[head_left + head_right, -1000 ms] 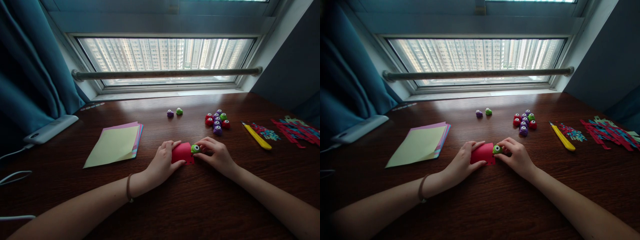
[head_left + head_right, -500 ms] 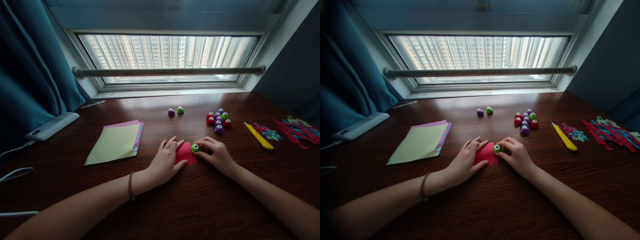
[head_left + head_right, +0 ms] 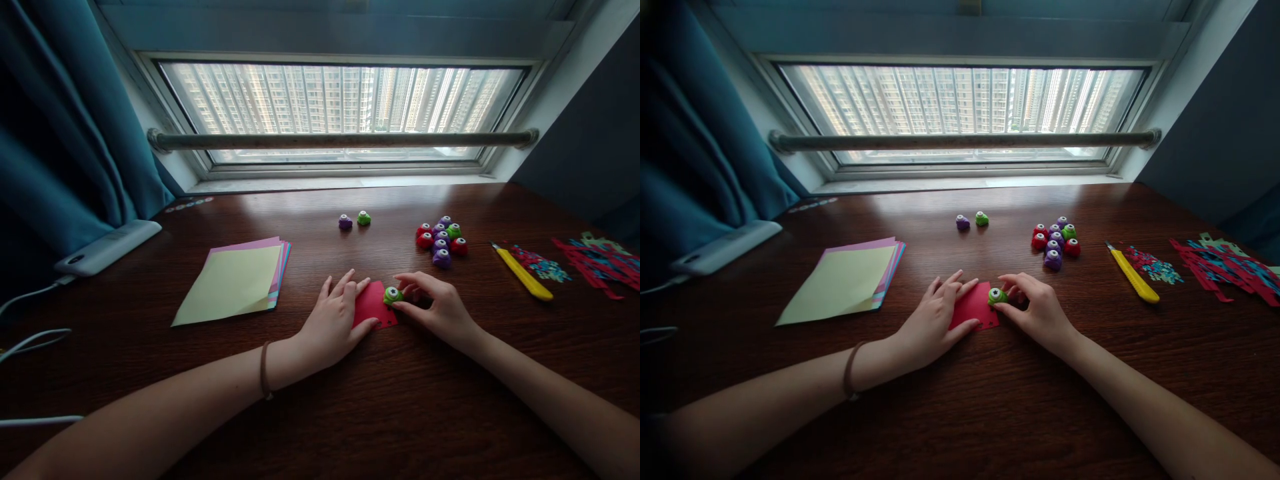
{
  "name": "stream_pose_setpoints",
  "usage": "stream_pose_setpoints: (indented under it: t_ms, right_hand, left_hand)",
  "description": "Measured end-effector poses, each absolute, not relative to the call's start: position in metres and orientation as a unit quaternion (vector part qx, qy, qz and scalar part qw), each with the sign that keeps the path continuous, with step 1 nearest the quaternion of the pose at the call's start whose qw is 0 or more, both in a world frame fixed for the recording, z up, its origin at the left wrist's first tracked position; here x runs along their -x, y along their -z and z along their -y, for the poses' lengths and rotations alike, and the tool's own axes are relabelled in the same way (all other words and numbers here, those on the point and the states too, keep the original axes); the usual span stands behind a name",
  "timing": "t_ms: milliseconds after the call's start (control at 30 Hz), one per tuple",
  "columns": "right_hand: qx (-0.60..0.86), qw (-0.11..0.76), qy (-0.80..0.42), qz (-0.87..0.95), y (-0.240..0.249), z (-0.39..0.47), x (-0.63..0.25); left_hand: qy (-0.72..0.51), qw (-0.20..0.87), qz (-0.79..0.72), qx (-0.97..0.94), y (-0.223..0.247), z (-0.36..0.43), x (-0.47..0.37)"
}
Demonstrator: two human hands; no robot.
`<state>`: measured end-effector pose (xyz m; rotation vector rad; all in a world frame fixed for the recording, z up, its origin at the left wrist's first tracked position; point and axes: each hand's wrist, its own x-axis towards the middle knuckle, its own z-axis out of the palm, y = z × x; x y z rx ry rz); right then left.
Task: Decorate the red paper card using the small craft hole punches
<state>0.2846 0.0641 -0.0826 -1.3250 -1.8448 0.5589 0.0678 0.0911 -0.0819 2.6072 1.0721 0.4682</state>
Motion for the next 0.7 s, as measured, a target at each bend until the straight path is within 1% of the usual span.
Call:
stream_pose_setpoints:
  t_ms: [233,700]
  right_hand:
    - [0.496,0.407,-0.259,0.722,0.0816,-0.064,-0.2839]
    - [0.49,0.405,-0.245,0.732,0.0824,-0.0645,-0.284]
  left_hand:
    - [-0.149,0.145,-0.357,-0.911,0.0801,-0.0921,-0.0686]
    - [-0.138,0.135,-0.358,-0.913,0.0814,-0.0919,-0.0703]
